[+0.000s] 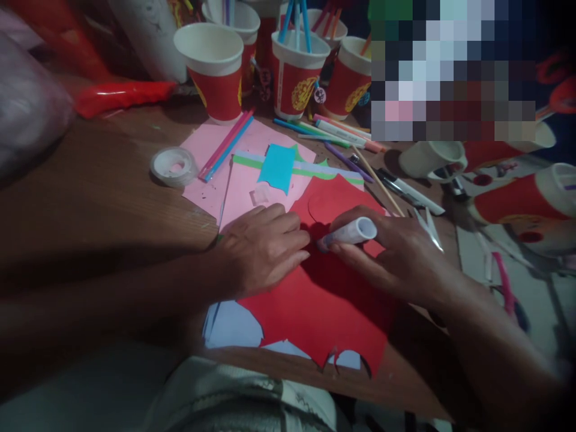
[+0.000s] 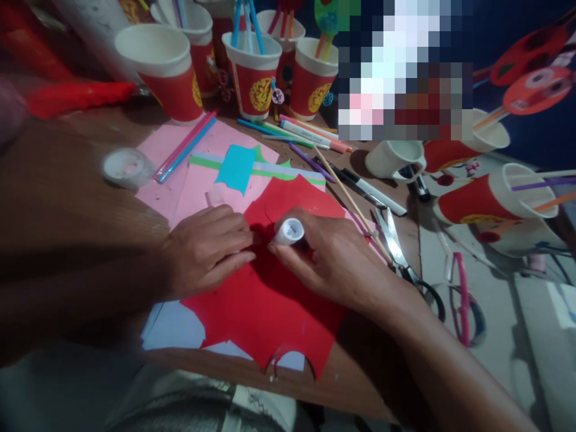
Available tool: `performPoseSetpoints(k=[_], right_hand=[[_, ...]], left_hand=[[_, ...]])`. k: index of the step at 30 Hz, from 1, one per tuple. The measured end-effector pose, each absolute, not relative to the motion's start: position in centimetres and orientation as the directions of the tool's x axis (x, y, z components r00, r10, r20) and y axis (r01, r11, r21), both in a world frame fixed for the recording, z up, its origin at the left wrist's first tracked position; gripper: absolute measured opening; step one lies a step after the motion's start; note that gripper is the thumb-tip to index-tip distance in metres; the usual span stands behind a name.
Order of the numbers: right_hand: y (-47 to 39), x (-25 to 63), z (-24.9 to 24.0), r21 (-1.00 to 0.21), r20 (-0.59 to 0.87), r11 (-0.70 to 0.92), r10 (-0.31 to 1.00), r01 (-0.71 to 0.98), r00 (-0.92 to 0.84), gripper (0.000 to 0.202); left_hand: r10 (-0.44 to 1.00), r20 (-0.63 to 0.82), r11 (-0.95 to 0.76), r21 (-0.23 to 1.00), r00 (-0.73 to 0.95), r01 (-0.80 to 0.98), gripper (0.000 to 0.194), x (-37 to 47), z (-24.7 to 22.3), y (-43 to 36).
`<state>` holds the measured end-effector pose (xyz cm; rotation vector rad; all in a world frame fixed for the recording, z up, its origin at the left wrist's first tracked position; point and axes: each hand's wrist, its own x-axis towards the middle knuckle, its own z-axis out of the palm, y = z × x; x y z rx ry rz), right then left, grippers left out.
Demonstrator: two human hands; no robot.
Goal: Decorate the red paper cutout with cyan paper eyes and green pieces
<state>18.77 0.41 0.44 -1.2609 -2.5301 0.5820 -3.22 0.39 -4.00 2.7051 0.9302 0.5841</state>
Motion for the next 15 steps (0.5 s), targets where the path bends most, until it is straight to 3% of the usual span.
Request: performPoseSetpoints(k=[3,15], right_hand=[[0.55,18.85,0.19,-0.513,0.036,0.551,0.78,0.658,-0.625,0.013],[0.8,19.09,0.5,-0.468,-0.037,0.562,0.759,0.682,-0.651,0.014]], left_hand=[[0.617,0.299,-0.785,0.306,0.728,0.539,0.022,-3.2,-4.08,0.51],[0.549,0.303,-0.835,0.244,0.779,0.494,0.022,-3.3,-4.41,0.64]])
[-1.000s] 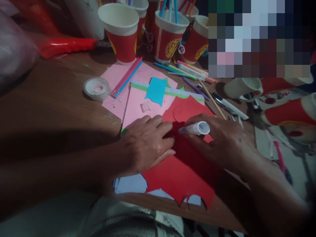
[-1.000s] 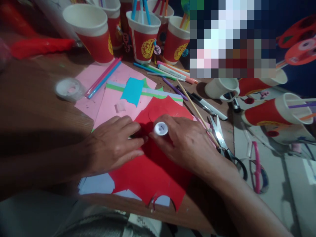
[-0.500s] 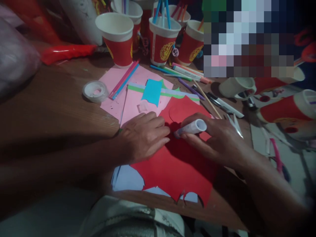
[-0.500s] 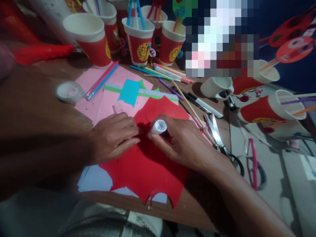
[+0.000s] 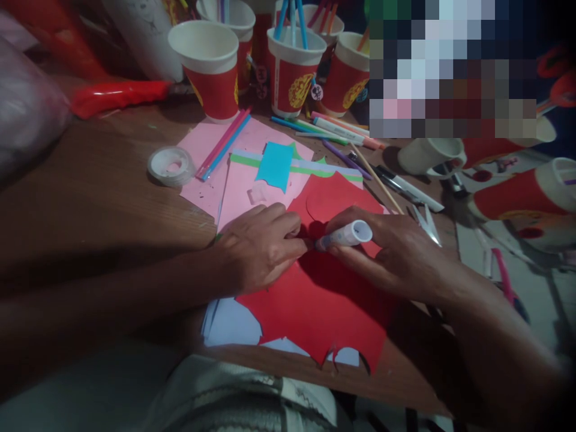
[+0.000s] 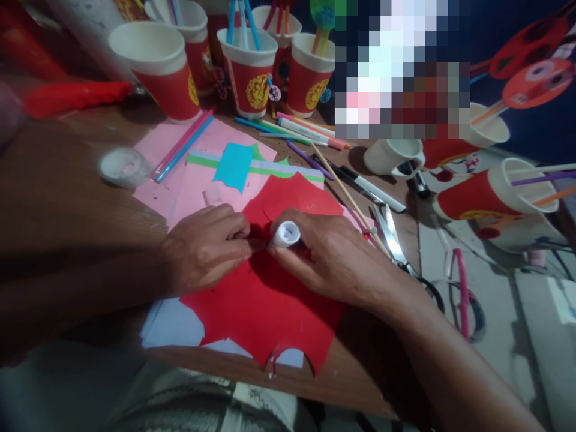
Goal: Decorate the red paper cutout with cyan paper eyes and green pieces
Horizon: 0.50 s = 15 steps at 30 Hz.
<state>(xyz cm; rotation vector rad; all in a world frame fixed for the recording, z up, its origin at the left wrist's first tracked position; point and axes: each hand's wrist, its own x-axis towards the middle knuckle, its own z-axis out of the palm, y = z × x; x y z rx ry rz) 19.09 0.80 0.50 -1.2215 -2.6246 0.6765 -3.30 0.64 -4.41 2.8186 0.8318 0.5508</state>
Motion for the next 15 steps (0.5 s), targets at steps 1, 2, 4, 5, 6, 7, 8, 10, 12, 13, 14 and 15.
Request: performPoseSetpoints(k=[1,2,4,5,6,7,8,10,12,13,14,15], right_hand=[[0.82,19.14,0.59,-0.463,-0.04,0.572,0.75,0.677,-0.661,0.014],[0.84,19.18,0.68,-0.458,-0.041,0.582,0.741,0.672,-0.67,0.014],[0.85,19.2,0.85,-0.456,-0.042,0.595,0.729,0.662,-0.684,0.012],[0.84,19.2,0.92,-0.458,-0.046,0.598,0.723,0.657,-0.69,0.011],[0.83,19.17,0.97,-0.459,-0.047,0.601,0.72,0.655,-0.693,0.011],[0.81,19.14,1.01,-0.457,-0.048,0.601,0.72,0.656,-0.693,0.011],[0.8,19.1,1.03,-0.452,-0.048,0.6,0.722,0.66,-0.69,0.011],[0.77,19.03,1.06,-0.443,-0.045,0.601,0.727,0.665,-0.686,0.013],[0.77,18.95,1.1,-0.439,-0.05,0.602,0.726,0.668,-0.686,0.014],[0.77,18.92,1.13,-0.439,-0.057,0.602,0.723,0.668,-0.689,0.015],[0.77,18.89,1.16,-0.438,-0.058,0.601,0.724,0.669,-0.688,0.015],[0.77,18.87,1.2,-0.436,-0.057,0.597,0.728,0.673,-0.683,0.016]], left_hand=[[0.552,0.298,-0.833,0.239,0.779,0.499,0.023,-3.27,-4.4,0.65],[0.556,0.29,-0.83,0.234,0.779,0.506,0.023,-3.25,-4.36,0.64],[0.564,0.272,-0.825,0.225,0.779,0.519,0.023,-3.2,-4.19,0.6],[0.568,0.259,-0.823,0.221,0.782,0.524,0.023,-3.19,-4.08,0.58],[0.568,0.246,-0.822,0.213,0.785,0.528,0.022,-3.19,-3.96,0.56],[0.568,0.233,-0.822,0.203,0.789,0.532,0.022,-3.19,-3.85,0.54],[0.566,0.222,-0.824,0.19,0.794,0.535,0.022,-3.19,-3.76,0.52],[0.561,0.204,-0.828,0.164,0.802,0.536,0.021,-3.18,-3.64,0.48],[0.553,0.195,-0.833,0.145,0.81,0.534,0.02,-3.15,-3.61,0.44],[0.548,0.189,-0.836,0.136,0.815,0.531,0.02,-3.12,-3.6,0.42],[0.543,0.184,-0.84,0.126,0.819,0.528,0.02,-3.09,-3.6,0.39],[0.539,0.178,-0.842,0.114,0.823,0.527,0.019,-3.04,-3.58,0.35]])
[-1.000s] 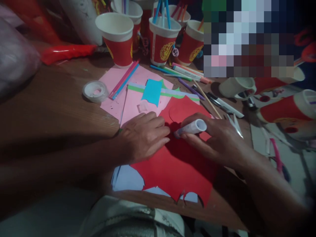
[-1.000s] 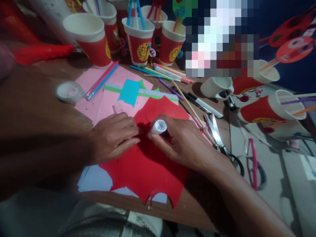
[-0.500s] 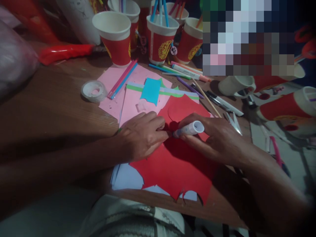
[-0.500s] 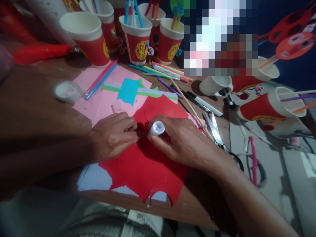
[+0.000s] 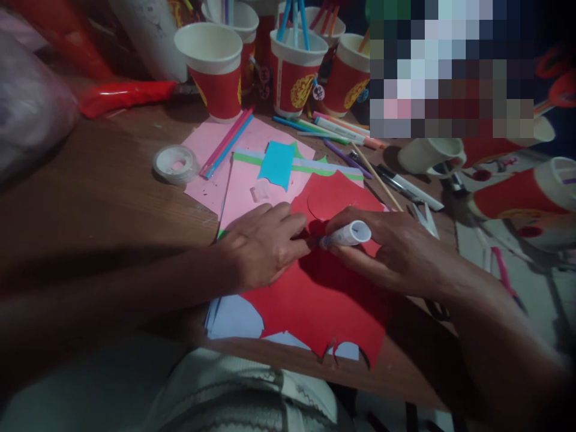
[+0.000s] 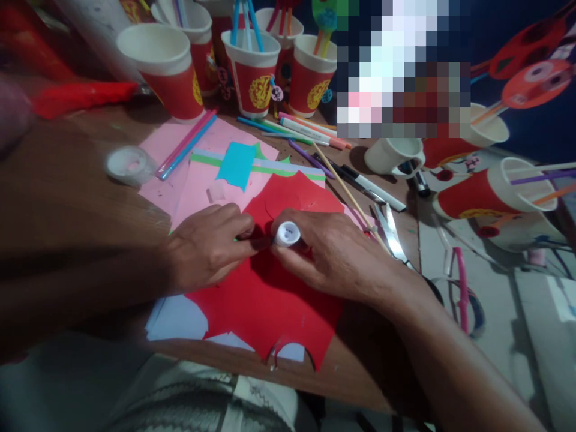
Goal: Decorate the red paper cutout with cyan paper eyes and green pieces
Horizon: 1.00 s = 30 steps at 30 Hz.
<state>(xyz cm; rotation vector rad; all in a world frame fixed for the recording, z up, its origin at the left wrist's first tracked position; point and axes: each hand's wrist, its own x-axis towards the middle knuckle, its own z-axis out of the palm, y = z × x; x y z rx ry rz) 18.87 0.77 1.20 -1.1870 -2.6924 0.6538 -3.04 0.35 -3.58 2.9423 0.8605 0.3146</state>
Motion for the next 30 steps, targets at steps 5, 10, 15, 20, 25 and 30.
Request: performPoseSetpoints(k=[5,10,15,20,25,30], right_hand=[[0.7,19.0,1.5,-0.402,-0.087,0.577,0.749,0.711,-0.657,0.017],[0.5,19.4,2.2,-0.39,-0.073,0.579,0.755,0.716,-0.651,0.014],[0.5,20.4,3.2,-0.464,-0.015,0.563,0.767,0.684,-0.641,0.008],[0.3,21.6,3.8,-0.554,0.105,0.488,0.845,0.674,-0.524,0.011],[-0.1,21.8,3.8,-0.588,0.211,0.477,0.87,0.653,-0.445,0.008],[-0.2,22.1,2.7,-0.622,0.236,0.486,0.864,0.613,-0.446,0.003]], left_hand=[[0.532,0.161,-0.846,0.072,0.831,0.528,0.019,-2.8,-3.4,0.2],[0.539,0.194,-0.841,0.061,0.82,0.538,0.016,-2.8,-3.3,0.2],[0.541,0.189,-0.841,0.091,0.82,0.534,0.019,-2.9,-3.6,0.3],[0.51,0.263,-0.86,0.128,0.819,0.494,0.02,-3.1,-4.1,0.6],[0.489,0.298,-0.872,0.144,0.82,0.467,0.021,-3.2,-4.1,0.7],[0.514,0.301,-0.857,0.145,0.803,0.494,0.023,-3.2,-4.1,0.4]])
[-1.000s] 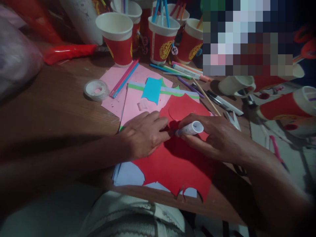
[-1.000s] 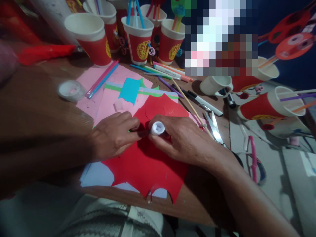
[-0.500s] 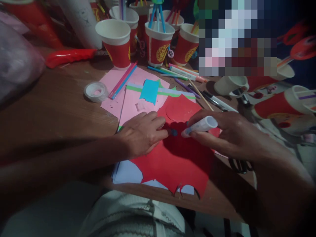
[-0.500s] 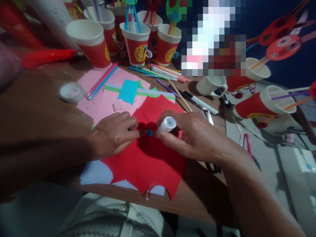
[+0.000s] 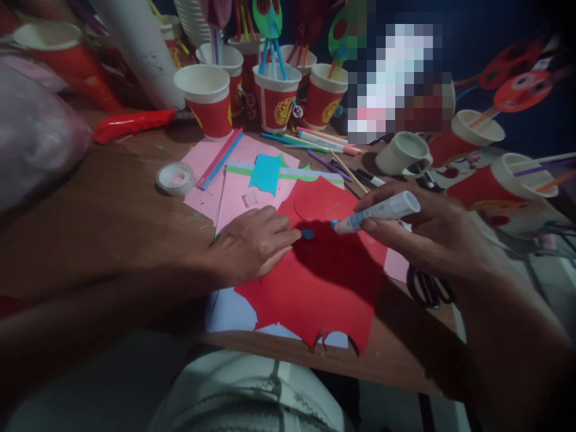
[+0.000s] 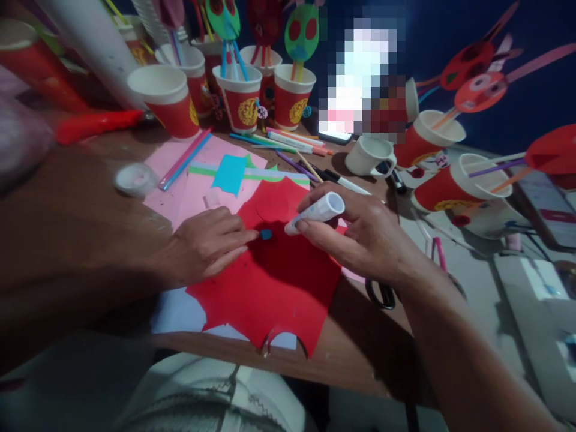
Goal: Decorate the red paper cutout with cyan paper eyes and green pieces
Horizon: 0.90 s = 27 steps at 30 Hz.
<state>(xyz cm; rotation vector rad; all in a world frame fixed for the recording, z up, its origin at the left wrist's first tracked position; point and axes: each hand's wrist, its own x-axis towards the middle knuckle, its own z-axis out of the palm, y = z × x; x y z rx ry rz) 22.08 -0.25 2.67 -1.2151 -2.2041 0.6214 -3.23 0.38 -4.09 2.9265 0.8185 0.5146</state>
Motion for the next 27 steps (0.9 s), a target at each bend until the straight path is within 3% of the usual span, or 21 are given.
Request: performPoseSetpoints(k=[5,10,19,27], right_hand=[[-1.1,22.8,0.4,-0.719,0.223,0.376,0.922,0.585,-0.318,0.015],[-2.7,21.8,-1.3,-0.761,0.271,0.441,0.882,0.475,-0.385,0.025],[-3.4,20.0,-2.5,-0.83,0.209,0.344,0.922,0.439,-0.327,0.028],[-3.3,20.0,-3.0,-0.794,0.178,0.376,0.896,0.478,-0.408,0.028]], left_hand=[[0.52,0.322,-0.85,0.102,0.791,0.517,0.024,-3.1,-4.1,0.1],[0.503,0.324,-0.86,0.099,0.801,0.5,0.026,-3.1,-4.0,0.2],[0.499,0.335,-0.863,0.105,0.799,0.494,0.025,-3.1,-3.9,0.2],[0.526,0.344,-0.849,0.161,0.777,0.503,0.024,-3.2,-4.2,0.4]])
